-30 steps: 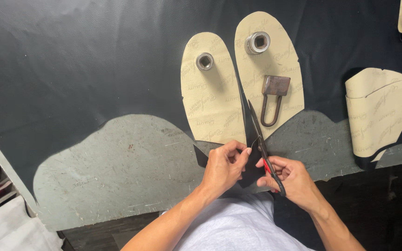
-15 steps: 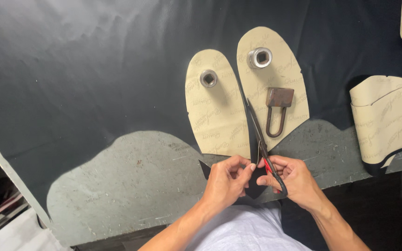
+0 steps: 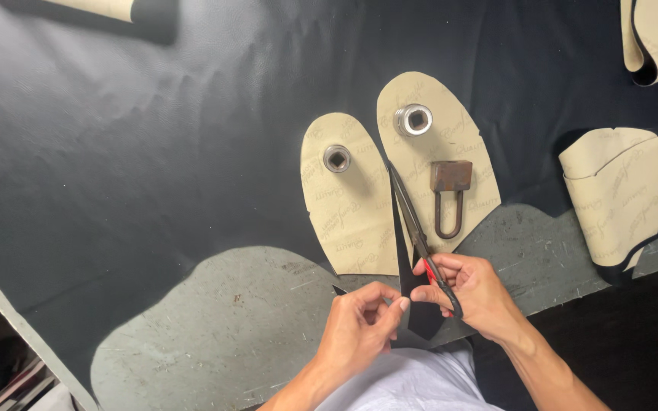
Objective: The person positions two paper patterns on a large sheet of black fabric, secures them with metal weights, and cuts the fabric along the edges of the templates using shears.
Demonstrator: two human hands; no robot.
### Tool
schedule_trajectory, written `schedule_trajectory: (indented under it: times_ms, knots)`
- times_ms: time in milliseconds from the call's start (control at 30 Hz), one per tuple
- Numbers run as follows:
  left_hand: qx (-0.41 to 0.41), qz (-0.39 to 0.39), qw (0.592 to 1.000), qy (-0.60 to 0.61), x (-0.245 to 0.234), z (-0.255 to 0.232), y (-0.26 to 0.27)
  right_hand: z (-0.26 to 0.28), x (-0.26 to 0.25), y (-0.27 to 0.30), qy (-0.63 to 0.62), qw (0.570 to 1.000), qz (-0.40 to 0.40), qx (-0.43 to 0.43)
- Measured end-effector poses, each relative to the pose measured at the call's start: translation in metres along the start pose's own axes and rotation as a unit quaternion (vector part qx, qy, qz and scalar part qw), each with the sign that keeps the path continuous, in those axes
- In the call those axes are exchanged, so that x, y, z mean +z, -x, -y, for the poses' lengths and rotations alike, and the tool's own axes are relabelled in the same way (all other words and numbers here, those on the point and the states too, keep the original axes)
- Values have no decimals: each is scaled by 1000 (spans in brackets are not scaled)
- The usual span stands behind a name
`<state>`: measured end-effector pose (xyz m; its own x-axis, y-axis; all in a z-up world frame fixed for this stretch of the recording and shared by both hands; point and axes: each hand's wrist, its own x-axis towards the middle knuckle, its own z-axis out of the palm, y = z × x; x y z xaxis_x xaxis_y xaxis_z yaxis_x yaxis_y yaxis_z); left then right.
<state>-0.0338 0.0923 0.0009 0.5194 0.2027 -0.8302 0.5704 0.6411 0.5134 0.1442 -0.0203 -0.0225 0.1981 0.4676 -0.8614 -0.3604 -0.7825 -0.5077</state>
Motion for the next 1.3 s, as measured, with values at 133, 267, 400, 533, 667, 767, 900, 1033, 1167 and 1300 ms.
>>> schedule_trajectory:
  times_ms: [133, 267, 400, 533, 667, 767, 900, 1033, 1167, 1300]
  knots:
    - [-6, 9, 1000, -5, -10, -6, 9, 8, 7, -4, -13, 1000, -4, 11]
    - [14, 22, 1000, -17, -18, -11, 16, 13, 12, -15, -26, 1000, -13, -10]
    - [33, 36, 999, -15, -30, -19, 23, 18, 17, -18, -31, 999, -14, 3]
    - [44, 53, 997, -33, -48, -27, 29, 22, 23, -21, -35, 999, -17, 7]
    - [45, 54, 996, -55, -61, -38, 31, 31, 29, -29, -76, 997, -20, -22]
    - [46, 63, 994, -74, -75, -46, 32, 38, 36, -29, -86, 996, -30, -10]
    - [78, 90, 987, -107, -98, -54, 33, 41, 46, -26, -91, 995, -45, 11]
    - [93, 135, 981, -108, -119, -59, 28, 44, 61, -32, -151, 987, -44, -21]
    - [172, 153, 967, -111, -134, -62, 26, 49, 76, -35, -161, 985, -55, -27]
    - [216, 155, 959, -97, -152, -65, 24, 53, 89, -32, -182, 981, -69, -16]
